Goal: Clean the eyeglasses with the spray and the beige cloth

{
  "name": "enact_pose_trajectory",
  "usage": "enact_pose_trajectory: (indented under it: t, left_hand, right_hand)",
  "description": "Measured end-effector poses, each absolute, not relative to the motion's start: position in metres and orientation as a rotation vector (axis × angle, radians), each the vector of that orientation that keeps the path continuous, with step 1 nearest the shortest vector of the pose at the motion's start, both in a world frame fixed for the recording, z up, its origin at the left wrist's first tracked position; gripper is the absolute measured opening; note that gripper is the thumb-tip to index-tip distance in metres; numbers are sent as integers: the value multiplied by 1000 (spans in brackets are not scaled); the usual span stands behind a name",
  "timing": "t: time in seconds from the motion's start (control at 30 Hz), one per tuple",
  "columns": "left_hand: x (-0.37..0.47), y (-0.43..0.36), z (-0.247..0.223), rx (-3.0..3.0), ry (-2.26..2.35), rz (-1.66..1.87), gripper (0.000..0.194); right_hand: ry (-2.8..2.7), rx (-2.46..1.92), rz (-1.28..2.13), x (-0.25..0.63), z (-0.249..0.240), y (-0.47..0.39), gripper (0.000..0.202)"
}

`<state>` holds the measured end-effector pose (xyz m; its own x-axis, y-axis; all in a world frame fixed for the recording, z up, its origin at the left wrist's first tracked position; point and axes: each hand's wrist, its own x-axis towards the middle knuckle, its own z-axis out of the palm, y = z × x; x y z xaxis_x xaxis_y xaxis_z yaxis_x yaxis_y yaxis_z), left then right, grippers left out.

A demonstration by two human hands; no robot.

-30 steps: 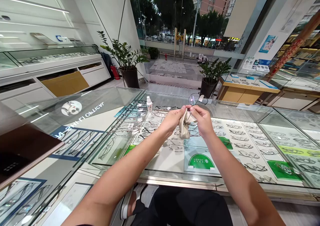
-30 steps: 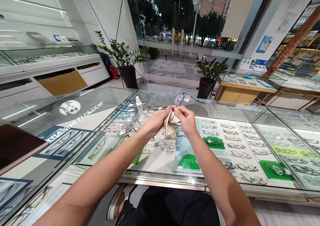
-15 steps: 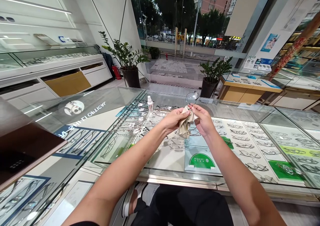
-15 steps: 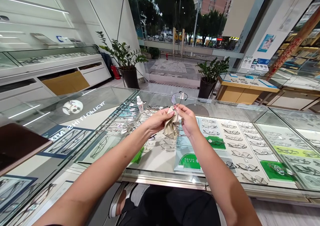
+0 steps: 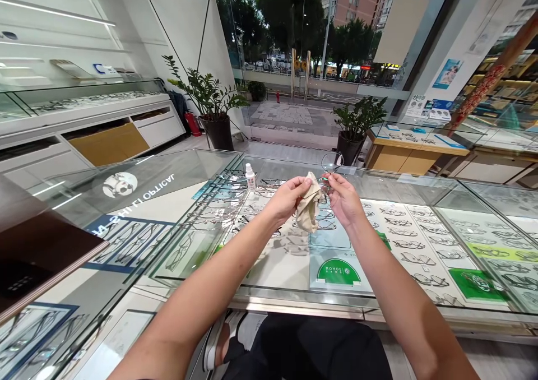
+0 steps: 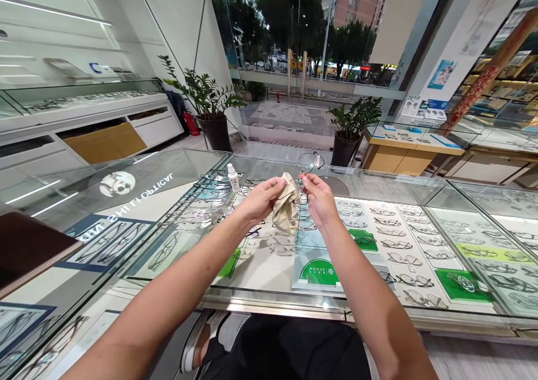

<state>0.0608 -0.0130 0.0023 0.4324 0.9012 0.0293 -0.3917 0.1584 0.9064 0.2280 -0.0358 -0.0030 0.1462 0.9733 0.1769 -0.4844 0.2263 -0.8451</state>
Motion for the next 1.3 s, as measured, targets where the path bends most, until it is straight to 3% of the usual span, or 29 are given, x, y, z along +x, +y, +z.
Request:
enact_pose_trajectory:
  t: [0.4,0.53,0.9,1.3]
  left_hand:
    - [64,-17,-7,1098,702,917,66]
    - [65,-21,-5,1221,789,1007,60]
    - [67,-17,-9,994,560,910,61]
    - [75,-17,-15,1103,603,1078,58]
  right_hand:
    - [-880,-714,1298,219,-5,-42,32]
    - [-888,-706,1254,219,-7,-41,30]
    - [-818,-699,1278,213,-6,-43,37]
    - [-941,-756,1135,204,-15,-44,24]
